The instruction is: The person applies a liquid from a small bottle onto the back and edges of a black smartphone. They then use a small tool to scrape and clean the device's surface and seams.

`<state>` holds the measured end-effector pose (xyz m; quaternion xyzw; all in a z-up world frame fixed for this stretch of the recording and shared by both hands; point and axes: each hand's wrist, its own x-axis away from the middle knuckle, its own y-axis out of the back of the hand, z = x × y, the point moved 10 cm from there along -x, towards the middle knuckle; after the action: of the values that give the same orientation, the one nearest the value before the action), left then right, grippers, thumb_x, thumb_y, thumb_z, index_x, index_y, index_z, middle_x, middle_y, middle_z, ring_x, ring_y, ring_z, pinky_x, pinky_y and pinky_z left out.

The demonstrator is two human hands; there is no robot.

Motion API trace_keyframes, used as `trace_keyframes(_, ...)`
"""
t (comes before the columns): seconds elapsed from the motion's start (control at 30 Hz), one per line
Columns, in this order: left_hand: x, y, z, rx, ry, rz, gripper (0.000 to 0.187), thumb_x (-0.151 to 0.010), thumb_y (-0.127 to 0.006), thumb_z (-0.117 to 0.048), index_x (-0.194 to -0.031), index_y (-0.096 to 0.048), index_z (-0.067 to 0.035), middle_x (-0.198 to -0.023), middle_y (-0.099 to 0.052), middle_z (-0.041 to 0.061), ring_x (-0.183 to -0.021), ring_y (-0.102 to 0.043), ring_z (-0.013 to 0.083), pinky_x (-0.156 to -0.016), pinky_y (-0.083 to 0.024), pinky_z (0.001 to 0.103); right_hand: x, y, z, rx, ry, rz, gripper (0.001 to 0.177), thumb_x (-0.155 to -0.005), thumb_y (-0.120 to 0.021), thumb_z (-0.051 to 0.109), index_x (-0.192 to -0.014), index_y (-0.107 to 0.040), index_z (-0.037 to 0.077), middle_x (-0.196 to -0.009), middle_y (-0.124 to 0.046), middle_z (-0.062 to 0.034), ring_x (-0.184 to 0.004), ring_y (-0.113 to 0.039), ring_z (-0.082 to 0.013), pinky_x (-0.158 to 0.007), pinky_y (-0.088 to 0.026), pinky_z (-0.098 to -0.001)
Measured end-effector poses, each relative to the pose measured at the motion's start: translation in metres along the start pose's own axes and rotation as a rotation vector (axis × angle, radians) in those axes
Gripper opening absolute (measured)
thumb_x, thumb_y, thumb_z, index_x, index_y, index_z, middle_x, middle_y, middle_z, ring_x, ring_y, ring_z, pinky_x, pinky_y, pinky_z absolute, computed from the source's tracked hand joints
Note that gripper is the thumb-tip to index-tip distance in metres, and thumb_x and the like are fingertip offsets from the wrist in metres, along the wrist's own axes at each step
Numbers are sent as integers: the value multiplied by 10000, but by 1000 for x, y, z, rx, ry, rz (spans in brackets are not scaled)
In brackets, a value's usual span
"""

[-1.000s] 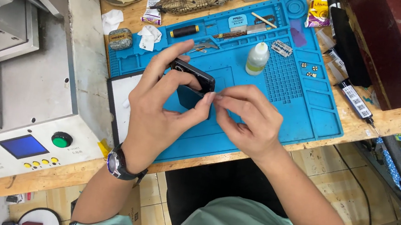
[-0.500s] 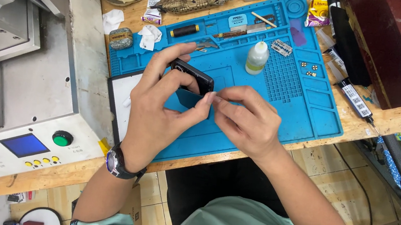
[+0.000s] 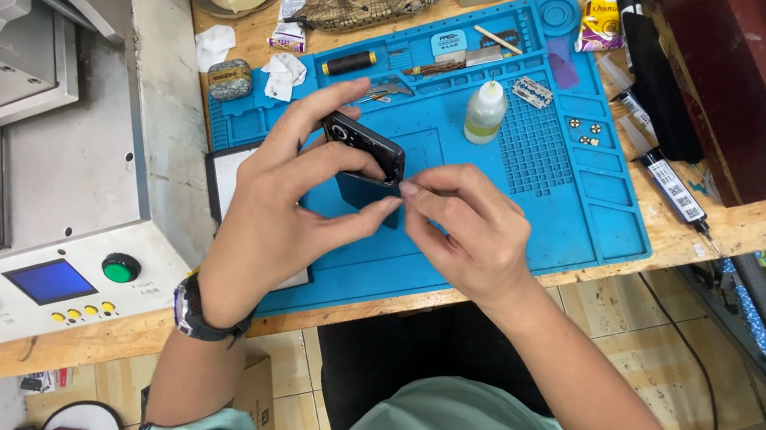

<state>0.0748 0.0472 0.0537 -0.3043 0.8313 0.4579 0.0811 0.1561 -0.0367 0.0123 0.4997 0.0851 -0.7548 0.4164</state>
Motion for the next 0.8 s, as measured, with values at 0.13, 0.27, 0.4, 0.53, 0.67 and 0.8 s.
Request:
trace_keyframes(0.13, 0, -4, 1, -26, -57, 61, 162, -872, -704, -24, -958, -576, -73, -1306, -426, 159, -1147, -554, 318, -959, -483, 395, 1, -1, -3, -67, -42, -21, 101, -850, -629, -100, -927, -583, -54, -943, -583, -208, -807, -643, -295, -735, -564, -322)
trace_keyframes(0.27, -1, -4, -1, -4, -65, 38, 136, -884, -671, 8, -922, -556, -53, -1272, -444, 167, -1106, -551, 315, -914, -506, 372, 1, -1, -4, -99, -74, -35, 112, -859, -624, -92, -934, -564, -35, -933, -595, -204, -811, -633, -293, -734, -543, -332)
trace_keyframes(0.4, 0, -5, 3, -7, -48, 33, 161, -873, -681, 9, -895, -536, -57, -1288, -438, 166, -1128, -545, 316, -953, -465, 387, 1, -2, -4, -71, -83, -33, 90, -853, -621, -99, -913, -572, -52, -913, -583, -214, -776, -613, -293, -690, -524, -318)
trace_keyframes(0.53, 1, -7, 2, -19, -44, 48, 182, -870, -677, 21, -902, -513, -48, -1314, -413, 177, -1153, -527, 326, -968, -452, 393, 1, -3, -2, -68, -74, -16, 79, -854, -617, -101, -897, -567, -59, -912, -570, -226, -735, -595, -282, -640, -507, -296)
trace_keyframes(0.67, 2, -11, 4, -64, -4, 72, 215, -835, -698, 8, -906, -507, -60, -1342, -396, 161, -1190, -505, 324, -969, -445, 393, 1, -3, 1, -40, -37, -14, 84, -847, -623, -111, -884, -562, -66, -897, -569, -229, -714, -589, -285, -627, -505, -298)
trace_keyframes(0.8, 2, -10, 1, -66, -33, 65, 220, -844, -699, 15, -891, -492, -47, -1338, -395, 183, -1190, -508, 342, -957, -455, 409, 1, -3, 2, -10, -29, -24, 87, -850, -620, -101, -876, -556, -50, -885, -577, -223, -683, -570, -275, -607, -491, -295)
